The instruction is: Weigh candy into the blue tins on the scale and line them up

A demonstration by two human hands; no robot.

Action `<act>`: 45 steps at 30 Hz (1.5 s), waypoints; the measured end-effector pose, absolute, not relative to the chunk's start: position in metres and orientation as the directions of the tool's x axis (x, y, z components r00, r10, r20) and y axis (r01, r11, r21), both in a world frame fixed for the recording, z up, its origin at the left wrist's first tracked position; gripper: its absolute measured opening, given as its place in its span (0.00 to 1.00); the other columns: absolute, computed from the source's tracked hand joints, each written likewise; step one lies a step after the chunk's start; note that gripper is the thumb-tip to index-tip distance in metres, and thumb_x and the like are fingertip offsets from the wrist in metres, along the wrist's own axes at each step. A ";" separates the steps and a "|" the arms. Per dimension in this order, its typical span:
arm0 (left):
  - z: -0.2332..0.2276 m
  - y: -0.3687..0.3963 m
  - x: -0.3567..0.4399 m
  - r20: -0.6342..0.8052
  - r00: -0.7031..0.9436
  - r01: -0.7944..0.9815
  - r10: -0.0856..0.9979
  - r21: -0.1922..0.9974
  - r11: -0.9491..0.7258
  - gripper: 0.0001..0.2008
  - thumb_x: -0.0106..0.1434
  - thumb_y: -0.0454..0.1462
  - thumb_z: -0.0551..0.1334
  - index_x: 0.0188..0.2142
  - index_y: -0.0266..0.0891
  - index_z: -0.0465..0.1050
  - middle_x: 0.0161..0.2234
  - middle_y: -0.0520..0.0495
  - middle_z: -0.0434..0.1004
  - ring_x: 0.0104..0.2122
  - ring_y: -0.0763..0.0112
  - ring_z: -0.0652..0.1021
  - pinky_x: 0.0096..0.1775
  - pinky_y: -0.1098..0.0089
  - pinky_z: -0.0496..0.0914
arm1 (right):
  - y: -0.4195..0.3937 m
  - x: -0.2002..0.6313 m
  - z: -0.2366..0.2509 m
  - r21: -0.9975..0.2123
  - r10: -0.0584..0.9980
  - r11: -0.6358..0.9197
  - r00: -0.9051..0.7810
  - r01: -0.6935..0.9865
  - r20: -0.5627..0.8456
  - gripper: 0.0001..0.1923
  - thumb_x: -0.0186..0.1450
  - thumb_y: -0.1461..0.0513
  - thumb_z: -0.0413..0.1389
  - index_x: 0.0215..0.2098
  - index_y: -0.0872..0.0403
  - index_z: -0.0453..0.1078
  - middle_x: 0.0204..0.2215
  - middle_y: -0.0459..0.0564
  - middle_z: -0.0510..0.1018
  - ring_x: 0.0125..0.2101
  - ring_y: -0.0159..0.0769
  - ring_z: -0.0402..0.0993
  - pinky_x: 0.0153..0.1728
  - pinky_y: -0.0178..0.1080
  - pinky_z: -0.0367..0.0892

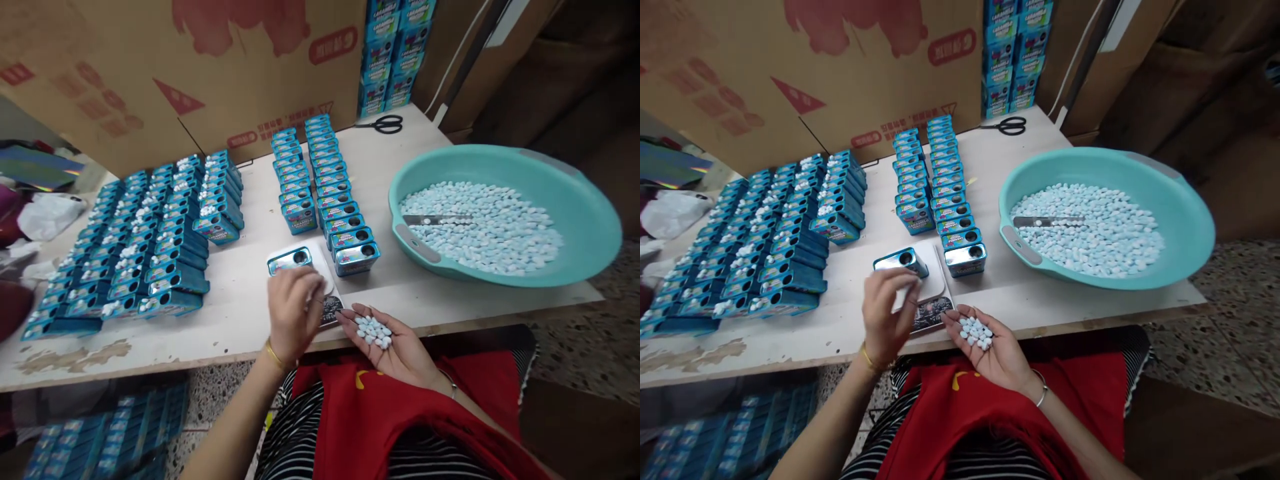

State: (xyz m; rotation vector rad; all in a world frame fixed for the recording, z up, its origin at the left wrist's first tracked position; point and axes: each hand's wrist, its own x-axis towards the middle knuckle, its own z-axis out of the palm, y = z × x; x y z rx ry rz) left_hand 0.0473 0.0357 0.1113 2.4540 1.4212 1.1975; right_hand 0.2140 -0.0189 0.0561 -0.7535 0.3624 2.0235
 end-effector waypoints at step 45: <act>0.121 0.175 -0.144 0.182 0.222 0.941 0.958 -0.298 -0.161 0.08 0.62 0.37 0.55 0.37 0.39 0.71 0.51 0.39 0.69 0.52 0.53 0.67 0.54 0.50 0.55 | 0.044 0.181 0.040 -0.153 0.642 -0.429 -0.182 -0.890 -0.745 0.11 0.64 0.71 0.46 0.36 0.65 0.71 0.34 0.62 0.80 0.39 0.40 0.79 0.40 0.38 0.76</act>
